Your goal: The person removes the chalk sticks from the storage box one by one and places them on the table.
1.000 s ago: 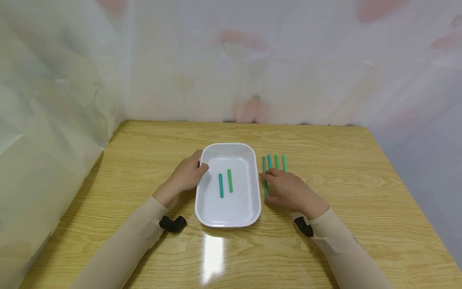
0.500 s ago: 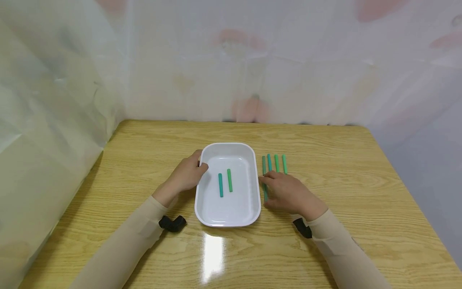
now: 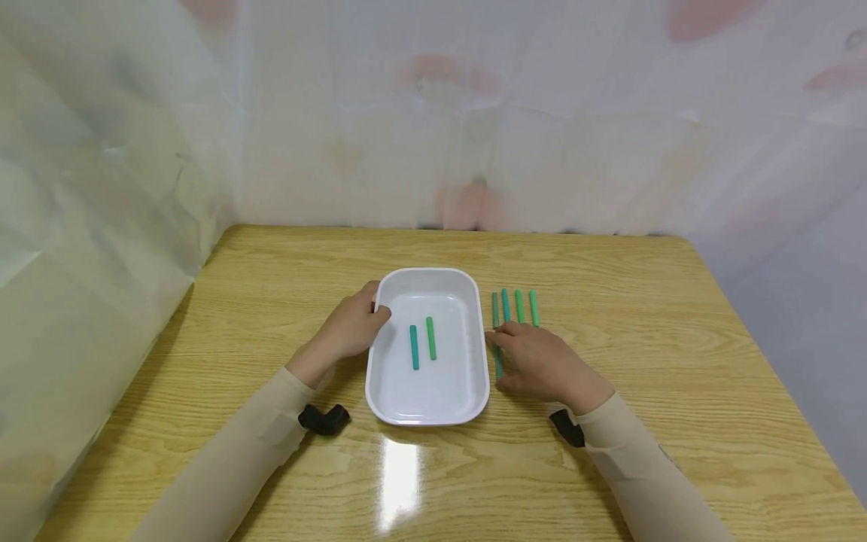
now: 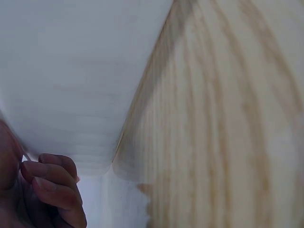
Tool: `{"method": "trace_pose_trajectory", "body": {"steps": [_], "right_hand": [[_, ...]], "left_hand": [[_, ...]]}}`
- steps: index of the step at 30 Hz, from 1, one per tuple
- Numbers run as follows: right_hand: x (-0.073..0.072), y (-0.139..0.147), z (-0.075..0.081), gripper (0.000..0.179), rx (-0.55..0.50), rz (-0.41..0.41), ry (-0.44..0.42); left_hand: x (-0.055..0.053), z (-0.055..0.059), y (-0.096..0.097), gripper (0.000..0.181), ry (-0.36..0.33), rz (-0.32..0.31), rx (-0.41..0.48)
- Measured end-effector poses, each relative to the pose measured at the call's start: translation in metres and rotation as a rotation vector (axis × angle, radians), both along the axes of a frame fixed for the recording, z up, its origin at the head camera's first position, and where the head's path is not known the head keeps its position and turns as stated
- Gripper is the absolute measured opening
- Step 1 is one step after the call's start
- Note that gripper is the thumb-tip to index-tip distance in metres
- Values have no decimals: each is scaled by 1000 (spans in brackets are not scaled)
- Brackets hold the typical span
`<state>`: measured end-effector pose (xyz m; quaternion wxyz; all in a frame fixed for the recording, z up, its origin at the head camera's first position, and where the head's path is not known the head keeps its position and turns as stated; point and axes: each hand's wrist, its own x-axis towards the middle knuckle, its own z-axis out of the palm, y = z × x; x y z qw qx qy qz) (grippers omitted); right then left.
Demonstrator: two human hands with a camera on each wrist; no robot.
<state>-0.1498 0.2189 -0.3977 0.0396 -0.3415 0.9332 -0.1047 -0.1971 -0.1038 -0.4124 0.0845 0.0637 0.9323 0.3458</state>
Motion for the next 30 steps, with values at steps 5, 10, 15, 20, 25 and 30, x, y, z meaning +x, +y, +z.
{"method": "trace_pose_trajectory", "body": {"steps": [5, 10, 15, 20, 25, 30], "right_hand": [[0, 0, 1, 70, 8, -8, -9], [0, 0, 2, 70, 10, -7, -9], [1, 0, 6, 69, 9, -14, -11], [1, 2, 8, 68, 3, -29, -7], [-1, 2, 13, 64, 2, -40, 11], [-4, 3, 19, 63, 7, -62, 16]], "left_hand": [[0, 0, 0, 53, 0, -2, -1], [0, 0, 0, 52, -3, 0, 1], [0, 0, 0, 52, 1, 0, 3], [0, -1, 0, 52, 1, -2, 12], [0, -1, -1, 53, -5, -3, 18], [0, -1, 0, 53, -7, -2, 19]]}}
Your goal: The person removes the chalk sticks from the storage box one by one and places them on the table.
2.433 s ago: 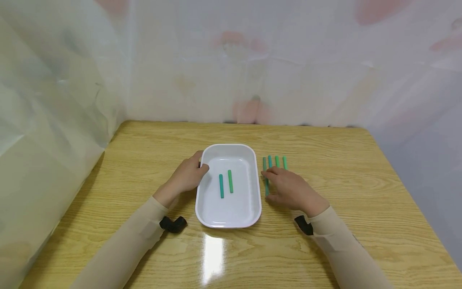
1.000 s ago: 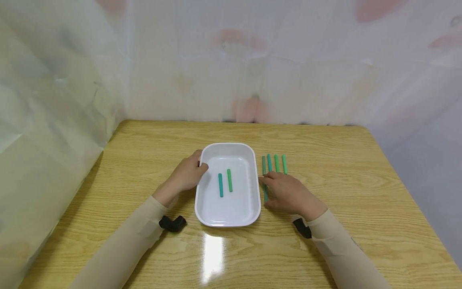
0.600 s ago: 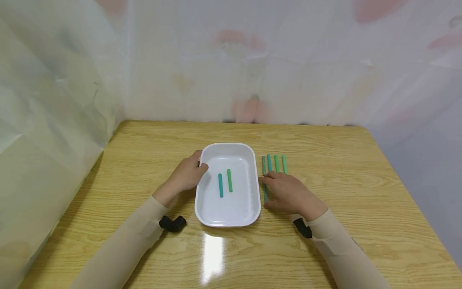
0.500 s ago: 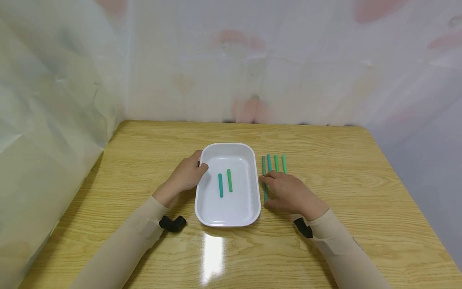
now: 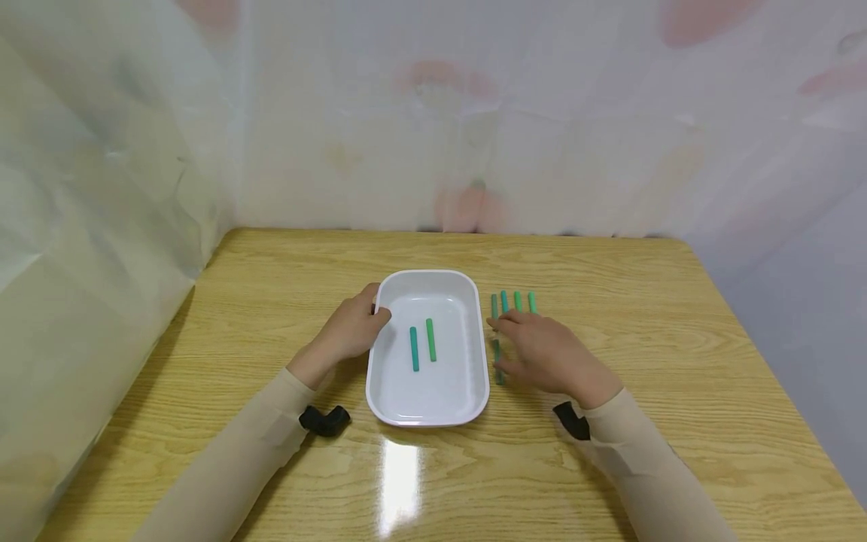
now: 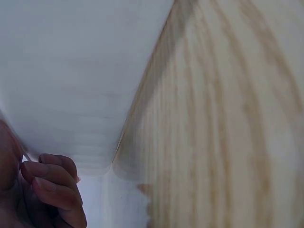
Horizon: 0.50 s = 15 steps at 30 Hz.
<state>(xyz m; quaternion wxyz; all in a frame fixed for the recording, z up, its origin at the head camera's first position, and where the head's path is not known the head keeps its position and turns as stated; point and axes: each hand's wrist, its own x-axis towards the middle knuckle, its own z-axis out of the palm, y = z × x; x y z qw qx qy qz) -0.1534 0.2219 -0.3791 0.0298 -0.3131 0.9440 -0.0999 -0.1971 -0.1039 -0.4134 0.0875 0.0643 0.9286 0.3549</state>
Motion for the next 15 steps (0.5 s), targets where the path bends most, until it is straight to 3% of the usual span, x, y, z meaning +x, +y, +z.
{"method": "trace_pose_trajectory", "body": {"steps": [15], "right_hand": [[-7, -6, 22, 58, -72, -10, 53]], "left_hand": [[0, 0, -1, 53, 12, 2, 16]]}}
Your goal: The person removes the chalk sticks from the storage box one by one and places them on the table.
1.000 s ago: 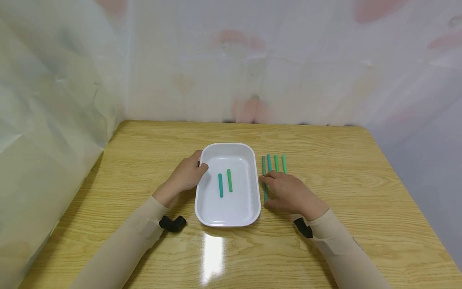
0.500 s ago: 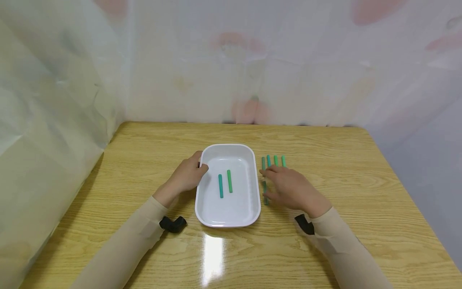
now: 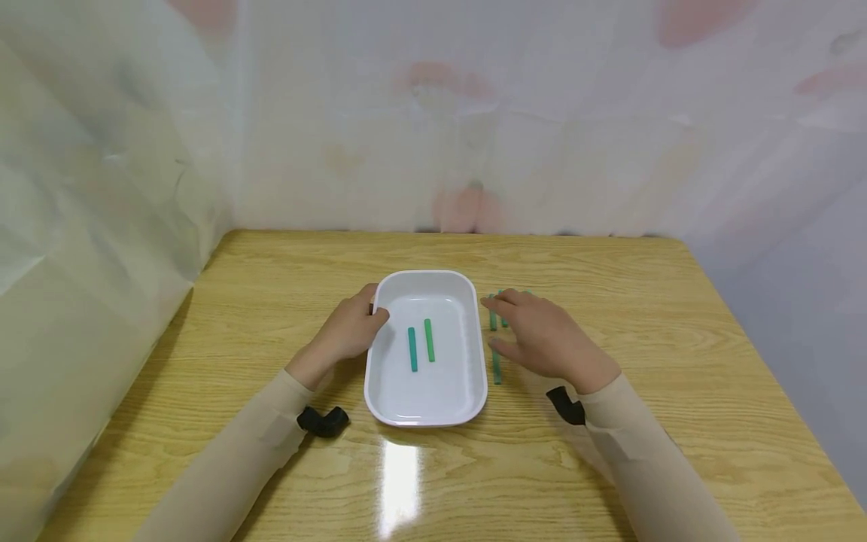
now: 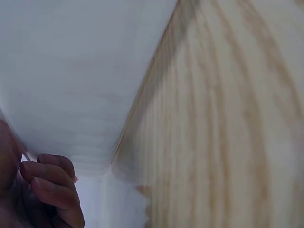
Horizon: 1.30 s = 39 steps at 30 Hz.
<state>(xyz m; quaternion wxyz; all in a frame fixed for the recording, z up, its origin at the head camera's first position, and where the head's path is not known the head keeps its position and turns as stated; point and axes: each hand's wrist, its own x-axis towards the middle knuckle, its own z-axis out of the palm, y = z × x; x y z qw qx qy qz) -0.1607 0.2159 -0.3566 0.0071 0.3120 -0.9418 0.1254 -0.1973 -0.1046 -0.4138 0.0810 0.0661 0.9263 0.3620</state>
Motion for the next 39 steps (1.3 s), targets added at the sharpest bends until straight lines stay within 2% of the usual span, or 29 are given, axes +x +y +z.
{"method": "trace_pose_trajectory", "body": {"steps": [9, 16, 26, 34, 39], "right_hand": [[-3, -18, 13, 60, -4, 44, 14], [-11, -37, 16, 60, 10, 54, -7], [-23, -61, 1, 61, 25, 137, -16], [-30, -71, -6, 66, 97, 130, -82], [-32, -75, -8, 69, 126, 138, -91]], "left_hand": [[0, -4, -1, 52, 15, 11, 20], [-2, -4, 0, 49, 32, 26, 61], [-2, -10, 2, 45, 46, 53, 92], [-3, -13, 2, 46, 52, 57, 103], [-3, -14, 2, 45, 56, 57, 108]]}}
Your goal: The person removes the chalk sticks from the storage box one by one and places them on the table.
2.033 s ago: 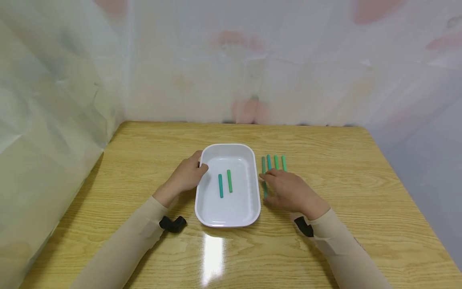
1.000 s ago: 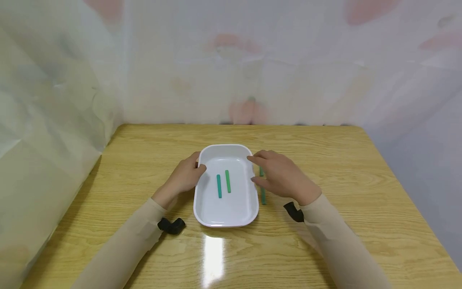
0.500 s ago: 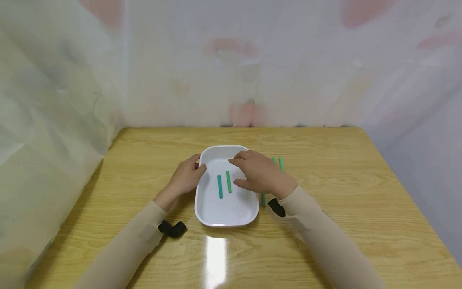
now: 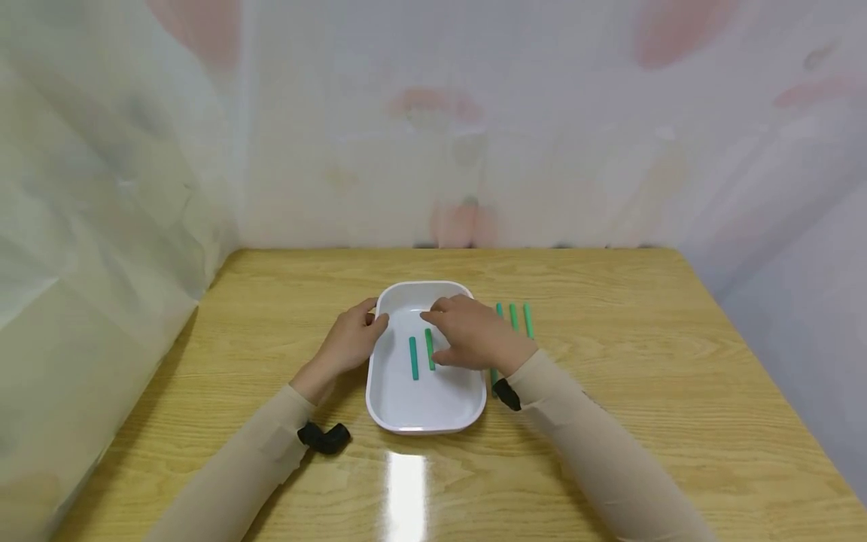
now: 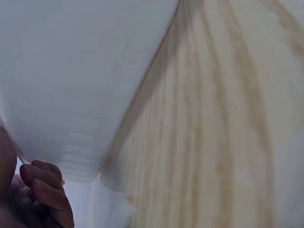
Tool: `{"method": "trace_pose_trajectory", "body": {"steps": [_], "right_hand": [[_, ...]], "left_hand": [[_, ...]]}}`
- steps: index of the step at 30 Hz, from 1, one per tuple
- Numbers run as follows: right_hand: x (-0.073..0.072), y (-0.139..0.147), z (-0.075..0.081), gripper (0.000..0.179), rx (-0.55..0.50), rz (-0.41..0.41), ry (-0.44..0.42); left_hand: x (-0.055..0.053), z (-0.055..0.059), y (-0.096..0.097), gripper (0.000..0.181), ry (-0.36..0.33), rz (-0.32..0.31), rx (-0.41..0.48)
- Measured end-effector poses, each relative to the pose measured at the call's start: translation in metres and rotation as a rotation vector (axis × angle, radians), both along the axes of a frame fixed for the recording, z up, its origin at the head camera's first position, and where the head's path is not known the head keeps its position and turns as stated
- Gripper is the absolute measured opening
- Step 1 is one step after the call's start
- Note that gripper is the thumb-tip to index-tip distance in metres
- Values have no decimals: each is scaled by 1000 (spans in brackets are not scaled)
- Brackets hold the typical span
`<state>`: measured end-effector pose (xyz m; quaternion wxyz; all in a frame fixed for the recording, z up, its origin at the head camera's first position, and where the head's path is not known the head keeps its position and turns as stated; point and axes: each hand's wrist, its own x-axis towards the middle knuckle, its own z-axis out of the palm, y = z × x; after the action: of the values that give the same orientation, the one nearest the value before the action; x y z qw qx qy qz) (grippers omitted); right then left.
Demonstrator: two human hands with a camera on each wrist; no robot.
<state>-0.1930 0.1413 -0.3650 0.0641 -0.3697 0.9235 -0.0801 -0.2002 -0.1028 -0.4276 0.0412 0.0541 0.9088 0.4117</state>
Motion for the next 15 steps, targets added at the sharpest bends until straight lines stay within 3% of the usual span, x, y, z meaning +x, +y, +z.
{"method": "trace_pose_trajectory", "body": {"steps": [15], "right_hand": [[-2, -9, -13, 70, 75, -4, -28]], "left_hand": [[0, 1, -2, 43, 15, -11, 5]]}}
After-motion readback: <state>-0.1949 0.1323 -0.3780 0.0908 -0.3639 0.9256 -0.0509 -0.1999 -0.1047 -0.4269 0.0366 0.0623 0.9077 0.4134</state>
